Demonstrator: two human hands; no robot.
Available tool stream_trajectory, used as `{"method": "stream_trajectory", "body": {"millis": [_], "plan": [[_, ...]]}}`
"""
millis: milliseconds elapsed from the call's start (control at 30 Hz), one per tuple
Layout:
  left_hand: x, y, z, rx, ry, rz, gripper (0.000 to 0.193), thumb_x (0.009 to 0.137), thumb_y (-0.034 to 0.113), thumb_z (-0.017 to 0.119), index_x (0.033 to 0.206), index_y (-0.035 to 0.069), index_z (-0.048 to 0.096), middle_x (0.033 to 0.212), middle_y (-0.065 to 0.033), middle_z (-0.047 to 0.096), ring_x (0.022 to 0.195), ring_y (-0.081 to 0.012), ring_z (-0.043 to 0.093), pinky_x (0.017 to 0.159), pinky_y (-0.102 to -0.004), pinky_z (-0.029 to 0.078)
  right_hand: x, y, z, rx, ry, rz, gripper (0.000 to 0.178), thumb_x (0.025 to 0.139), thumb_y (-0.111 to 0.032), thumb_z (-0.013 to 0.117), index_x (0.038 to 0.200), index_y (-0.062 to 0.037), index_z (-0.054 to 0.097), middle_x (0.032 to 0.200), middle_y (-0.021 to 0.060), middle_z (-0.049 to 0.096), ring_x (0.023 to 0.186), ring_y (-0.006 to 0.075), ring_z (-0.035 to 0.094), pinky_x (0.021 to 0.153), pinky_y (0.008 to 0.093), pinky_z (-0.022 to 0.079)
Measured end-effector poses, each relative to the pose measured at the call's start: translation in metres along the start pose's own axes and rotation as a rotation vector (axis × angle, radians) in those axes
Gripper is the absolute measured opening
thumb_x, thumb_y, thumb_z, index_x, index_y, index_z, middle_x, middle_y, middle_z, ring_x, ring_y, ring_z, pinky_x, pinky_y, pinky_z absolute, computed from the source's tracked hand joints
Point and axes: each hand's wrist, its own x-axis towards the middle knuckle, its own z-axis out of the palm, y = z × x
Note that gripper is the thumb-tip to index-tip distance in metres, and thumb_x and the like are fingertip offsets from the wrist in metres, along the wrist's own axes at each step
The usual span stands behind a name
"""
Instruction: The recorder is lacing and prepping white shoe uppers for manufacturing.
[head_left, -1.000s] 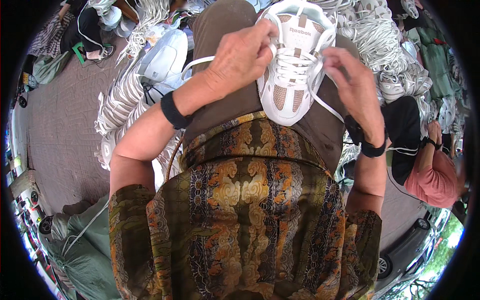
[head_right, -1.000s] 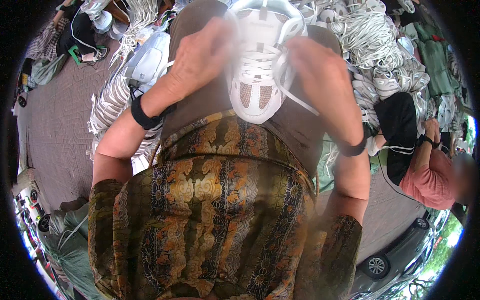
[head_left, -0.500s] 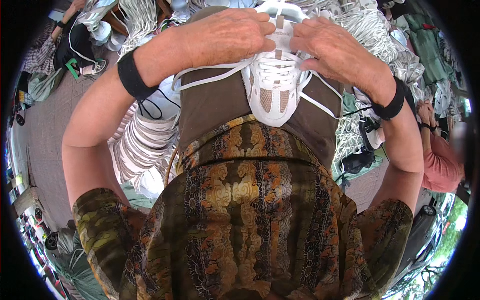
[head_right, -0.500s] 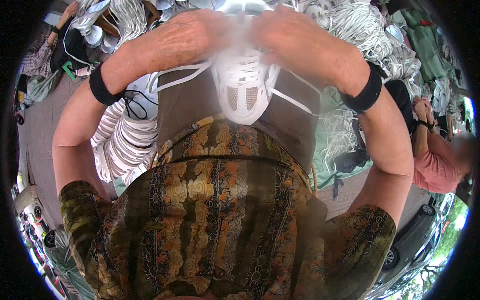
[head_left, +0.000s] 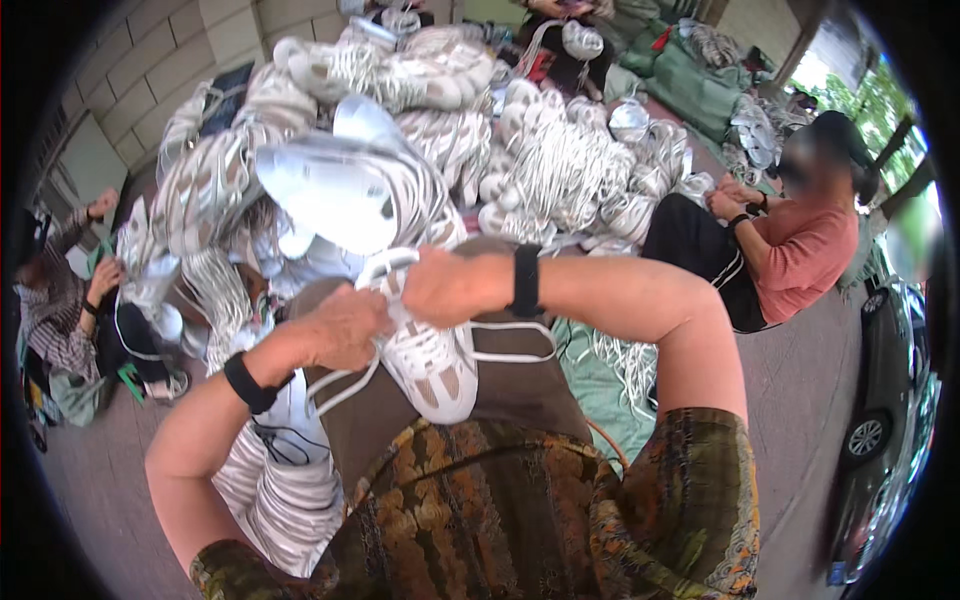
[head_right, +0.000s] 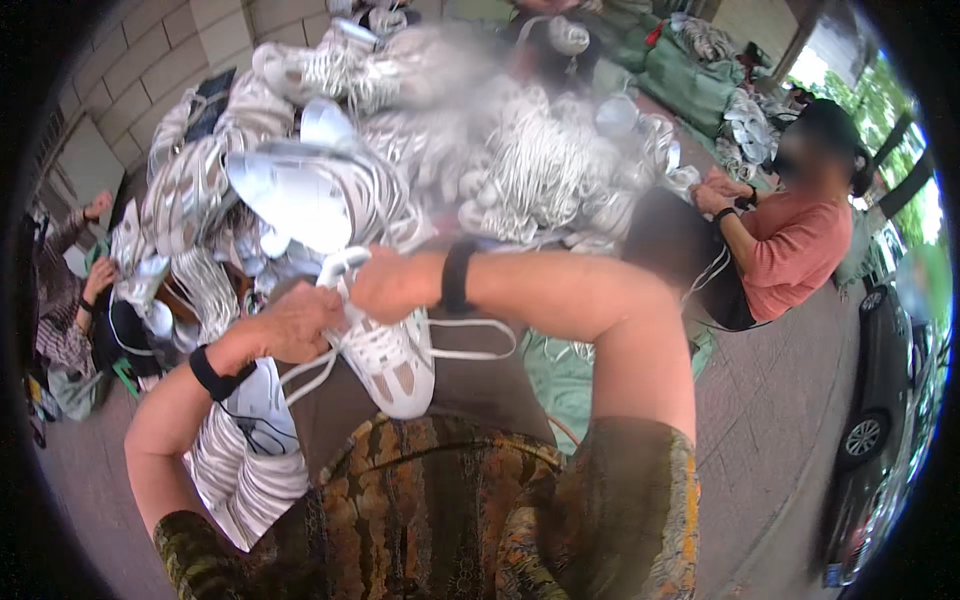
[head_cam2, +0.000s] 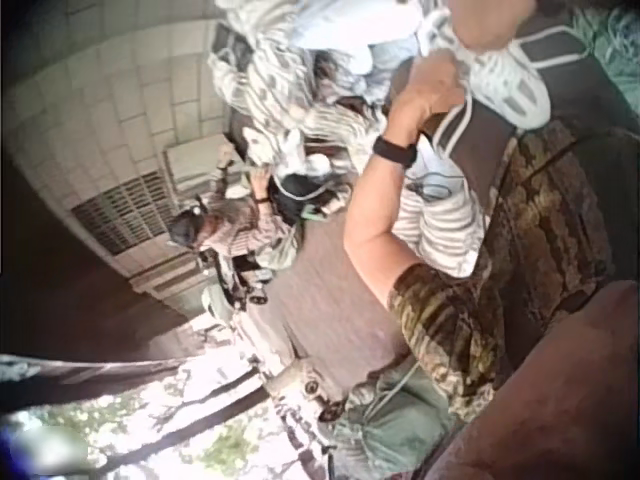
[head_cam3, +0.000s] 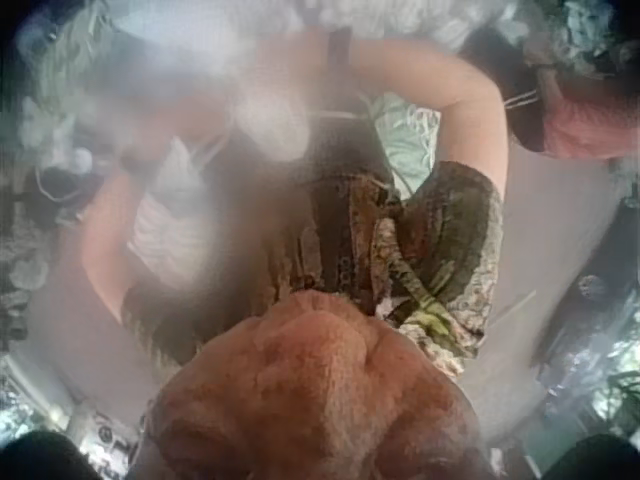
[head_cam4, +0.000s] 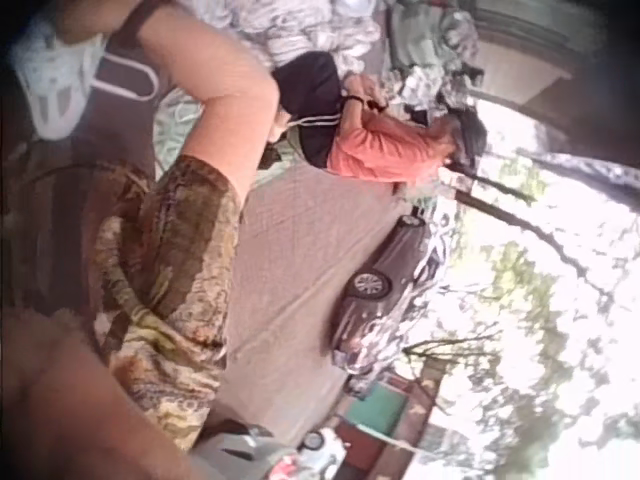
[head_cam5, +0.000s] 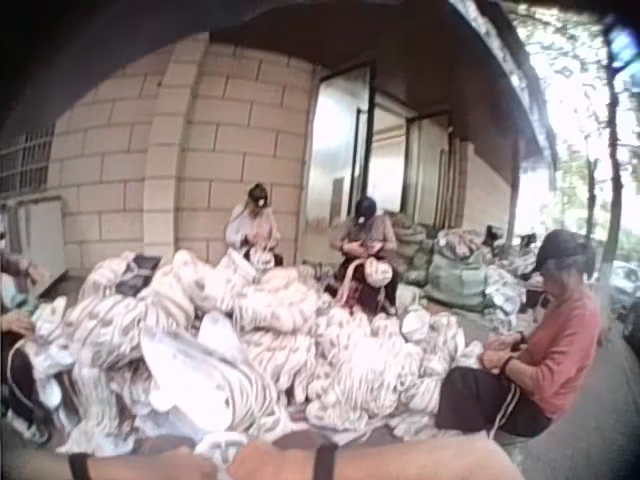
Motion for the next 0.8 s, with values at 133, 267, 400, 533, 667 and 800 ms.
{"method": "stream_trajectory", "body": {"millis": [133, 267, 400, 533, 667, 800], "plan": [[0.016, -0.002, -0.004, -0.036, -0.084, -0.103, 0.012, 0.076, 0.016, 0.059, 0.081, 0.01, 0.068, 0.089, -0.0127, 0.064, 0.092, -0.0349, 0.063, 0.078, -0.0463, 0.044, 0.003, -0.013, -0.003, 0.009, -0.113, 0.123, 0.013, 0.073, -0.013, 0.064, 0.08, -0.0043, 0.072, 0.08, 0.0126, 0.069, 0.086, 0.0327, 0.067, 0.096, 0.0545, 0.039], [0.029, -0.002, 0.016, 0.023, 0.105, -0.161, 0.014, 0.079, 0.018, 0.059, 0.071, 0.01, 0.068, 0.079, -0.0125, 0.069, 0.084, -0.0345, 0.068, 0.072, -0.0496, 0.048, 0.006, -0.003, 0.0, 0.086, -0.146, 0.135, 0.021, 0.072, -0.018, 0.066, 0.085, -0.0038, 0.074, 0.089, 0.0139, 0.071, 0.092, 0.034, 0.068, 0.095, 0.0593, 0.038], [0.029, -0.002, 0.005, -0.013, 0.038, -0.186, 0.014, 0.079, 0.018, 0.059, 0.074, 0.01, 0.068, 0.08, -0.0123, 0.069, 0.086, -0.0341, 0.067, 0.075, -0.0488, 0.048, 0.008, 0.002, 0.008, 0.097, -0.129, 0.171, 0.023, 0.074, -0.019, 0.065, 0.089, -0.0035, 0.073, 0.089, 0.0134, 0.071, 0.092, 0.0336, 0.068, 0.094, 0.0564, 0.039], [0.022, -0.008, 0.015, -0.124, 0.001, -0.208, 0.007, 0.081, 0.016, 0.062, 0.079, 0.009, 0.063, 0.086, -0.0085, 0.064, 0.088, -0.0309, 0.062, 0.074, -0.0431, 0.038, 0.01, 0.003, 0.025, 0.309, 0.075, 0.257, 0.019, 0.082, -0.017, 0.06, 0.092, -0.0031, 0.068, 0.089, 0.0173, 0.069, 0.089, 0.0376, 0.066, 0.088, 0.0534, 0.042], [0.008, 0.009, 0.019, -0.347, 0.281, -0.156, 0.004, 0.084, 0.008, 0.062, 0.082, 0.006, 0.059, 0.083, -0.0099, 0.061, 0.083, -0.0308, 0.059, 0.073, -0.0409, 0.041, 0.009, 0.009, 0.031, 0.542, 0.351, 0.279, 0.019, 0.093, -0.021, 0.052, 0.094, -0.0037, 0.06, 0.089, 0.02, 0.065, 0.087, 0.0423, 0.063, 0.079, 0.0515, 0.047], [0.002, 0.058, 0.019, -0.494, 0.538, 0.017, 0.003, 0.091, 0.004, 0.055, 0.091, 0.003, 0.053, 0.086, -0.016, 0.048, 0.081, -0.0371, 0.055, 0.07, -0.0424, 0.046, 0.022, 0.013, 0.034, 0.61, 0.601, 0.249, 0.022, 0.096, -0.022, 0.049, 0.089, -0.0024, 0.057, 0.08, 0.0219, 0.063, 0.079, 0.0444, 0.063, 0.071, 0.0518, 0.049]]}}
